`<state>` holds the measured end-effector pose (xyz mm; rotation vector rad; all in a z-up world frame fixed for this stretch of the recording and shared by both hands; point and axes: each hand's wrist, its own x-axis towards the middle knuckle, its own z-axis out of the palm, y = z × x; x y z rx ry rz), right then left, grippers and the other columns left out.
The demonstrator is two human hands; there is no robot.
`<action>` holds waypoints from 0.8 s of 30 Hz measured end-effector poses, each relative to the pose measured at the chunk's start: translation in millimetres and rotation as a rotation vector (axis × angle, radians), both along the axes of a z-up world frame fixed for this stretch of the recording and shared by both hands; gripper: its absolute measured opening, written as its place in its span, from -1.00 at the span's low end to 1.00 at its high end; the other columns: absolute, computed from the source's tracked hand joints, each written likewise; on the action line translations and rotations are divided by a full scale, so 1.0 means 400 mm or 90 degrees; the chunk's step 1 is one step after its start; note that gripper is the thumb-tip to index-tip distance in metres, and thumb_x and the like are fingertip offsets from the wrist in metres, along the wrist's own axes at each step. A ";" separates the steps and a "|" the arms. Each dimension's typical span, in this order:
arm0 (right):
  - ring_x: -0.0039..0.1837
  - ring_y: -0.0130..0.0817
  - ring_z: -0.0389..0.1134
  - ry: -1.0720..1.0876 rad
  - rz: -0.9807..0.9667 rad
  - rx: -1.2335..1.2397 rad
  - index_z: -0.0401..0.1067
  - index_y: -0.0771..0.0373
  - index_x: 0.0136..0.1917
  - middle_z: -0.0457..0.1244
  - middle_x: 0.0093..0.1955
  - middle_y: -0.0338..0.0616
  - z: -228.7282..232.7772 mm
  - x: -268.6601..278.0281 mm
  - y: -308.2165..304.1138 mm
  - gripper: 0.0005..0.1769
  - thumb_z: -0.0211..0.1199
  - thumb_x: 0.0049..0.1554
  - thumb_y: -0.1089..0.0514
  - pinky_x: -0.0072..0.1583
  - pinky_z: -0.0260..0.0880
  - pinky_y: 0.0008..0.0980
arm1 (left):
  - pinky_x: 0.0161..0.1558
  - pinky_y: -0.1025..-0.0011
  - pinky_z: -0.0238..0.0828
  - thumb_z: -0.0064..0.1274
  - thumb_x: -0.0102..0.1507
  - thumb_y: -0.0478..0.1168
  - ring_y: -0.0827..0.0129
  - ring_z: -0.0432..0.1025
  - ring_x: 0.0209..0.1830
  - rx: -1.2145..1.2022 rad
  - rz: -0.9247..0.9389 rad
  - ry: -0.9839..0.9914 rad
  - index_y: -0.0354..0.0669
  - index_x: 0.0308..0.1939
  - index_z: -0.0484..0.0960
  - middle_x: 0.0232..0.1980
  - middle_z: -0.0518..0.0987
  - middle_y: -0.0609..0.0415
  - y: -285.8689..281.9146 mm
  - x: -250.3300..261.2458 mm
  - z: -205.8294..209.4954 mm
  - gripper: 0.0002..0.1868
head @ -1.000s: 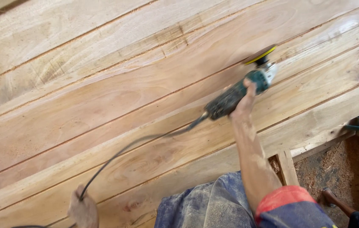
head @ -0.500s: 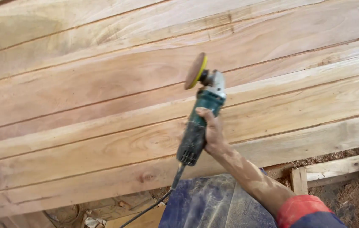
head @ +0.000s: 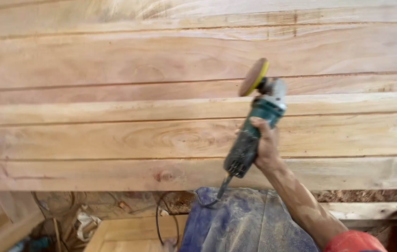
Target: The person uses an angle grinder with a sanding disc to smooth the surface of a large wooden panel. They move the tool across the wood in long strokes, occasionally pausing to wipe the surface with their hand to remove dust.
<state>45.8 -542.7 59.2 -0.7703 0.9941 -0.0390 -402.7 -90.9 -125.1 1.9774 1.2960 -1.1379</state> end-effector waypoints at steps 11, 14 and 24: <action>-0.31 -0.17 0.39 0.043 -0.018 -0.058 0.38 0.26 -0.16 0.36 -0.29 0.02 0.052 -0.095 -0.292 -0.65 0.24 -0.01 -0.07 -0.26 0.40 -0.28 | 0.25 0.17 0.36 0.00 0.25 0.03 0.12 0.40 0.29 -0.221 -0.321 0.149 -0.14 0.33 0.31 0.33 0.44 -0.08 -0.278 0.618 0.195 -0.38; -0.27 -0.17 0.47 0.030 0.003 -0.067 0.38 0.17 -0.15 0.37 -0.28 0.01 0.054 -0.104 -0.353 -0.74 0.29 0.04 -0.03 -0.22 0.53 -0.25 | 0.15 -0.02 0.40 -0.12 0.21 0.06 -0.13 0.49 0.15 -0.288 -0.367 -0.101 -0.21 0.25 0.48 0.16 0.62 -0.25 -0.583 0.887 0.504 -0.39; -0.29 -0.19 0.50 -0.059 0.176 -0.113 0.42 0.28 -0.06 0.37 -0.26 0.11 0.169 -0.058 -0.575 -0.75 0.40 0.07 0.15 -0.21 0.61 -0.24 | 0.20 0.08 0.42 0.14 -0.07 0.41 -0.05 0.54 0.18 -0.447 -0.180 -0.323 0.08 0.28 0.42 -0.03 0.68 -0.10 -1.365 0.944 0.715 -0.07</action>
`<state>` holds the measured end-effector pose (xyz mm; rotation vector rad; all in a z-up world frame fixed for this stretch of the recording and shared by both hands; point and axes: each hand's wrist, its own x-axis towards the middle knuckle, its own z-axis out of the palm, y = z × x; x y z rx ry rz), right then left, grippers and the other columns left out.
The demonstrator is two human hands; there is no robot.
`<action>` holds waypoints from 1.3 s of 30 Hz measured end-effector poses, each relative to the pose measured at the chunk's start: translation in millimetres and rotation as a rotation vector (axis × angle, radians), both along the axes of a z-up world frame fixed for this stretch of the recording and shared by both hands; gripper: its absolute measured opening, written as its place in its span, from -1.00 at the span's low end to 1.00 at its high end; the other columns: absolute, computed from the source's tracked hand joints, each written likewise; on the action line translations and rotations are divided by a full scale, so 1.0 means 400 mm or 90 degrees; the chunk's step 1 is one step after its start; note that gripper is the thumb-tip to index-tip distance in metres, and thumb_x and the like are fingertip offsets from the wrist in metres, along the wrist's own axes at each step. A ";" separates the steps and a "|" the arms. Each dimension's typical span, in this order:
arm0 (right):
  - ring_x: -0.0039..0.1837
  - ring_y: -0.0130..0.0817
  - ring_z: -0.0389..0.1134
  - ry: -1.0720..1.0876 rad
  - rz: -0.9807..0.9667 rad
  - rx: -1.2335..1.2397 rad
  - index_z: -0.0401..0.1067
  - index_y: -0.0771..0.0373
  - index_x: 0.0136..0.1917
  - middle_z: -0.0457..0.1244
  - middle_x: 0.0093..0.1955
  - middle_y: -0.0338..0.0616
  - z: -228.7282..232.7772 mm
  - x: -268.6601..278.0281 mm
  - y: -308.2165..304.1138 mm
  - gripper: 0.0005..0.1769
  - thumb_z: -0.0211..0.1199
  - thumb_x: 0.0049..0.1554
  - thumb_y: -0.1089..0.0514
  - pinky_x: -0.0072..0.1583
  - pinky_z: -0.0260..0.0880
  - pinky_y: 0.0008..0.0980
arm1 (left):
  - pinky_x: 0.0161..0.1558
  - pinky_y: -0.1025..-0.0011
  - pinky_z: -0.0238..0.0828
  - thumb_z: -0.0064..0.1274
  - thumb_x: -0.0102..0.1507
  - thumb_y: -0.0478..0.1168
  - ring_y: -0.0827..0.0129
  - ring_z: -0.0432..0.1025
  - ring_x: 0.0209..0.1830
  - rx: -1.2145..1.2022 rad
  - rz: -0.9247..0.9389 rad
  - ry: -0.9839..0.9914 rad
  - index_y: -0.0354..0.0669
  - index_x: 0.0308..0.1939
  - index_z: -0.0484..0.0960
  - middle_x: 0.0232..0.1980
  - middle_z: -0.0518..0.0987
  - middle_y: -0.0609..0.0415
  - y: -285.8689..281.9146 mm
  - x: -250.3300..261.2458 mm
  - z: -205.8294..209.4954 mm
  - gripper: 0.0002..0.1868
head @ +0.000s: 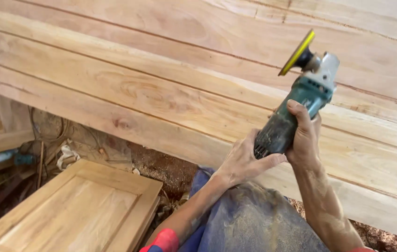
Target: The person uses an angle grinder with a sanding disc to smooth the surface of a large wooden panel. They move the tool across the wood in long strokes, occasionally pausing to wipe the surface with their hand to remove dust.
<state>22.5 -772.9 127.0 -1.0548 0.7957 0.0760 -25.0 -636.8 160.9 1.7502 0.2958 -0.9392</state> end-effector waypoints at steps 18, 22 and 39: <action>0.07 0.39 0.45 -0.012 1.023 -0.822 0.18 0.20 0.23 0.35 0.04 0.32 -0.078 0.251 0.055 -0.11 0.39 -0.11 -0.39 0.07 0.41 0.35 | 0.12 -0.14 0.48 0.11 0.21 0.42 -0.27 0.46 0.20 -0.341 0.616 0.045 -0.27 0.36 0.34 0.25 0.44 -0.36 0.090 0.196 -0.229 -0.05; 0.03 0.33 0.47 -0.014 1.072 -0.846 0.14 0.16 0.24 0.34 0.00 0.28 -0.105 0.251 0.104 -0.22 0.37 -0.08 -0.21 0.01 0.45 0.30 | 0.12 -0.16 0.49 0.21 0.14 0.42 -0.29 0.46 0.14 -0.339 0.638 0.111 -0.30 0.33 0.36 0.14 0.43 -0.36 0.118 0.216 -0.298 -0.01; 0.01 0.09 0.46 -0.197 1.147 -0.809 0.10 0.38 0.39 0.29 -0.02 0.13 -0.221 0.261 0.042 -0.06 0.45 -0.08 -0.07 -0.05 0.57 0.02 | -0.14 -0.08 0.66 0.19 0.26 0.25 0.03 0.64 -0.23 -0.209 0.734 0.133 -0.14 -0.02 0.60 -0.18 0.64 -0.07 0.065 0.227 -0.406 -0.46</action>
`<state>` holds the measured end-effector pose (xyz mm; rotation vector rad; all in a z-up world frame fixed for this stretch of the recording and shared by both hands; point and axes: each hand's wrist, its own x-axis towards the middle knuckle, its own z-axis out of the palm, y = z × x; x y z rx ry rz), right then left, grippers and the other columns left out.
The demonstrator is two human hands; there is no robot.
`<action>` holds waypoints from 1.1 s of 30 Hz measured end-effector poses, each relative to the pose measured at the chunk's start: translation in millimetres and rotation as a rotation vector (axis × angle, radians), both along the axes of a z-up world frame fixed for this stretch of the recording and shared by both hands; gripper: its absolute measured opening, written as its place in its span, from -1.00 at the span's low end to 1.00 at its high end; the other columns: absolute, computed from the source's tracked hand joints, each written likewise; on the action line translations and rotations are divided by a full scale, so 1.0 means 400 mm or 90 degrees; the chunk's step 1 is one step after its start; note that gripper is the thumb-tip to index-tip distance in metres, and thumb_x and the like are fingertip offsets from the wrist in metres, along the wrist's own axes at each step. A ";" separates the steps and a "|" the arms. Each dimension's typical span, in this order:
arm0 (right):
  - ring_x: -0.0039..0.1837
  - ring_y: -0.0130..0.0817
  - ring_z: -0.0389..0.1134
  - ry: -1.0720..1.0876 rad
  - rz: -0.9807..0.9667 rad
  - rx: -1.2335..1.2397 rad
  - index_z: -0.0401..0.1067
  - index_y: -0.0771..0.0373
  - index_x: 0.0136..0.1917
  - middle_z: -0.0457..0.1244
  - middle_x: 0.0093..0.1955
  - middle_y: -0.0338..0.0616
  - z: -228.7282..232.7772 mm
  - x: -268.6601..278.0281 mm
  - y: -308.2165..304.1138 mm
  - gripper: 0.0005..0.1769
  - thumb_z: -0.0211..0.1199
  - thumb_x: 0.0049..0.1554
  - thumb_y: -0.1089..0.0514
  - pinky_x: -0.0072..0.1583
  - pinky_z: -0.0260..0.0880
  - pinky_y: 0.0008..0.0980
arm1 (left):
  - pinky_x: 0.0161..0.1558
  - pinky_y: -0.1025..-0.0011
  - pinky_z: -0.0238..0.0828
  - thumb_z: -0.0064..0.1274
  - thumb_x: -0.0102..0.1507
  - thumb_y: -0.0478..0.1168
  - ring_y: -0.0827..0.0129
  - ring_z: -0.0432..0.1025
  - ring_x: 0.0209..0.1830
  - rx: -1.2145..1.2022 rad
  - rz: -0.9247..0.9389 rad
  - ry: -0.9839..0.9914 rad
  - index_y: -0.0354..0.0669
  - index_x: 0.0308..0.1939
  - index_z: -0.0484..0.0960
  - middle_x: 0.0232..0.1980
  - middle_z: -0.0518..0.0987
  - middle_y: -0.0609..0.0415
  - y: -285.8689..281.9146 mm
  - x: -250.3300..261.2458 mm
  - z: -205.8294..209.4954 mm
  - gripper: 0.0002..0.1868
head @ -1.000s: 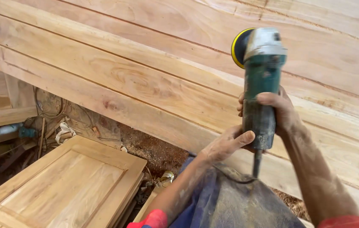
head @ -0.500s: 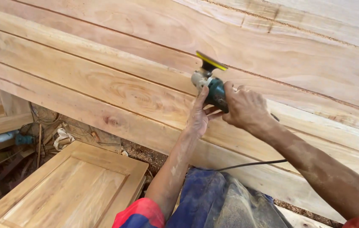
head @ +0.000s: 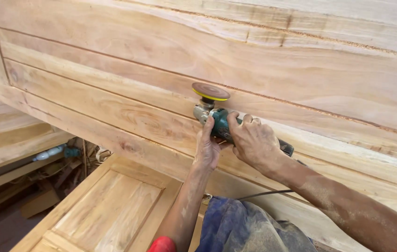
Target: The person uses an angle grinder with a sanding disc to smooth the surface of a large wooden panel. They move the tool across the wood in long strokes, occasionally pausing to wipe the surface with their hand to remove dust.
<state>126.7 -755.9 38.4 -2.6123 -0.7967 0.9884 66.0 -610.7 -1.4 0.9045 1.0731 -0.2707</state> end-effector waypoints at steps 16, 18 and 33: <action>-0.16 -0.09 0.45 -0.058 0.031 0.022 0.18 0.29 0.36 0.27 -0.17 0.02 -0.053 0.026 -0.043 -0.09 0.43 -0.17 -0.06 -0.21 0.57 -0.15 | -0.15 -0.11 0.66 0.10 0.31 0.16 0.05 0.65 -0.26 0.029 0.019 0.017 -0.19 -0.03 0.61 -0.19 0.69 -0.14 -0.045 0.031 0.019 -0.53; -0.15 -0.12 0.45 -0.074 0.065 0.012 0.21 0.26 0.35 0.28 -0.17 -0.01 -0.067 0.027 -0.051 -0.12 0.41 -0.17 -0.06 -0.21 0.57 -0.19 | -0.14 -0.11 0.65 0.08 0.31 0.19 0.07 0.66 -0.25 0.020 0.035 0.025 -0.17 -0.03 0.62 -0.19 0.70 -0.12 -0.061 0.033 0.022 -0.51; -0.21 -0.22 0.46 -0.102 0.131 -0.021 0.17 0.15 0.34 0.32 -0.18 -0.09 -0.038 0.070 -0.128 -0.18 0.34 -0.09 -0.17 -0.37 0.49 -0.27 | -0.20 0.03 0.63 0.04 0.26 0.10 0.22 0.55 -0.13 0.023 0.041 0.068 -0.25 0.09 0.55 -0.09 0.64 -0.06 -0.138 0.061 0.062 -0.48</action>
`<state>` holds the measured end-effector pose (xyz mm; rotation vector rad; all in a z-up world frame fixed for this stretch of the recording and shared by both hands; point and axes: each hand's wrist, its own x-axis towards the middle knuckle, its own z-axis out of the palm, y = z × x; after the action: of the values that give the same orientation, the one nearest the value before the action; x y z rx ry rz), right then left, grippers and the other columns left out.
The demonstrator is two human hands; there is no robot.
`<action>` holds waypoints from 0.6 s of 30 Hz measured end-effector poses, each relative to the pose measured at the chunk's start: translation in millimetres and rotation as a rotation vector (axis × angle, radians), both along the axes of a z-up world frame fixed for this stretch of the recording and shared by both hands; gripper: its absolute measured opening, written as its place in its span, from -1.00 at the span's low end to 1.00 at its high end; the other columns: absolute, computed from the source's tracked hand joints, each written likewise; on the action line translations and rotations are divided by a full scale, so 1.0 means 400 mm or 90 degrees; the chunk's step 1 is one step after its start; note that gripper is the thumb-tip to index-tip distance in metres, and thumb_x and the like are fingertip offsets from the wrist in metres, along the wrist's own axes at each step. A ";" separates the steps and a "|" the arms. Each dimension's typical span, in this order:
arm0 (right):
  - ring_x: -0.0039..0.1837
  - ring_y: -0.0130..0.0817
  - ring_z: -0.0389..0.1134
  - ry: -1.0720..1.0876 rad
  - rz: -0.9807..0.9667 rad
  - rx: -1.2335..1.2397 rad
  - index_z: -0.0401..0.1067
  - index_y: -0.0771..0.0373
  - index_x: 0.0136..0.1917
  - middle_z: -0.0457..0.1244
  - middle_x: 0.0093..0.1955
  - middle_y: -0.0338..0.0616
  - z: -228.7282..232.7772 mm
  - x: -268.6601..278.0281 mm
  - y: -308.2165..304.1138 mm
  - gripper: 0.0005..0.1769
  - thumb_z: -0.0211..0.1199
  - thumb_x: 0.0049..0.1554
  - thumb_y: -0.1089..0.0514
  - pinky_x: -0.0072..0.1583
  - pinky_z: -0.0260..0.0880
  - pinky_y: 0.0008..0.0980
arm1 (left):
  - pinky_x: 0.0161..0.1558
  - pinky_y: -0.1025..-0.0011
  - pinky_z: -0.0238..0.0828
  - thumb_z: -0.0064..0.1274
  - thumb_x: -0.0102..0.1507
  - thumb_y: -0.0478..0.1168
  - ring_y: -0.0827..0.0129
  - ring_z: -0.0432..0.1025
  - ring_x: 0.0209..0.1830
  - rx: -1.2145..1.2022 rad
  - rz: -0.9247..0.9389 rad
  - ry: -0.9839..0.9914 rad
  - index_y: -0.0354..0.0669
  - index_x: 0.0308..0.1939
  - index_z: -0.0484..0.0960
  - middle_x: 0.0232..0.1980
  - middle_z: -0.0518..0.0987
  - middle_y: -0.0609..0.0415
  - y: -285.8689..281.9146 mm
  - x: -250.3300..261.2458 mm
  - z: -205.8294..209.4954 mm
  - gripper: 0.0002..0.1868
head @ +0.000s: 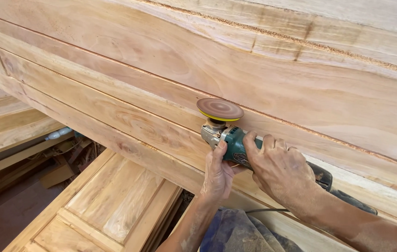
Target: The person uses an angle grinder with a sanding disc to smooth the surface of a large wooden panel. They move the tool across the wood in long strokes, occasionally pausing to wipe the surface with their hand to remove dust.
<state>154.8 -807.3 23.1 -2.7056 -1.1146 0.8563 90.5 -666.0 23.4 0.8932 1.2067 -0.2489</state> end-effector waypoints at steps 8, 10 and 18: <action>-0.28 -0.36 0.39 -0.101 -0.024 0.012 0.25 0.05 0.30 0.27 -0.26 -0.23 -0.023 -0.025 -0.006 -0.33 0.20 -0.07 -0.12 -0.42 0.38 -0.37 | -0.14 -0.03 0.65 0.05 0.25 0.13 0.27 0.54 -0.11 0.005 -0.034 -0.003 -0.24 0.06 0.59 -0.12 0.65 0.00 0.000 0.008 -0.001 -0.47; -0.27 -0.37 0.40 -0.093 -0.025 0.008 0.25 0.04 0.30 0.26 -0.27 -0.24 -0.020 -0.025 -0.004 -0.31 0.22 -0.08 -0.13 -0.43 0.38 -0.37 | -0.13 -0.05 0.65 0.06 0.24 0.14 0.25 0.55 -0.08 0.004 -0.037 -0.001 -0.25 0.05 0.59 -0.10 0.65 0.00 0.000 0.009 0.002 -0.46; -0.22 -0.30 0.42 -0.032 -0.019 -0.003 0.19 0.07 0.32 0.28 -0.21 -0.21 -0.024 -0.026 -0.005 -0.17 0.32 -0.16 -0.20 -0.37 0.47 -0.29 | -0.12 -0.10 0.65 0.10 0.22 0.12 0.22 0.56 -0.08 0.002 -0.022 -0.007 -0.30 0.04 0.59 -0.10 0.66 -0.03 0.004 0.004 -0.011 -0.45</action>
<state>144.5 -809.1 13.4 -2.7541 -1.0795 0.7922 92.0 -664.4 18.9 0.9175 1.1829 -0.2691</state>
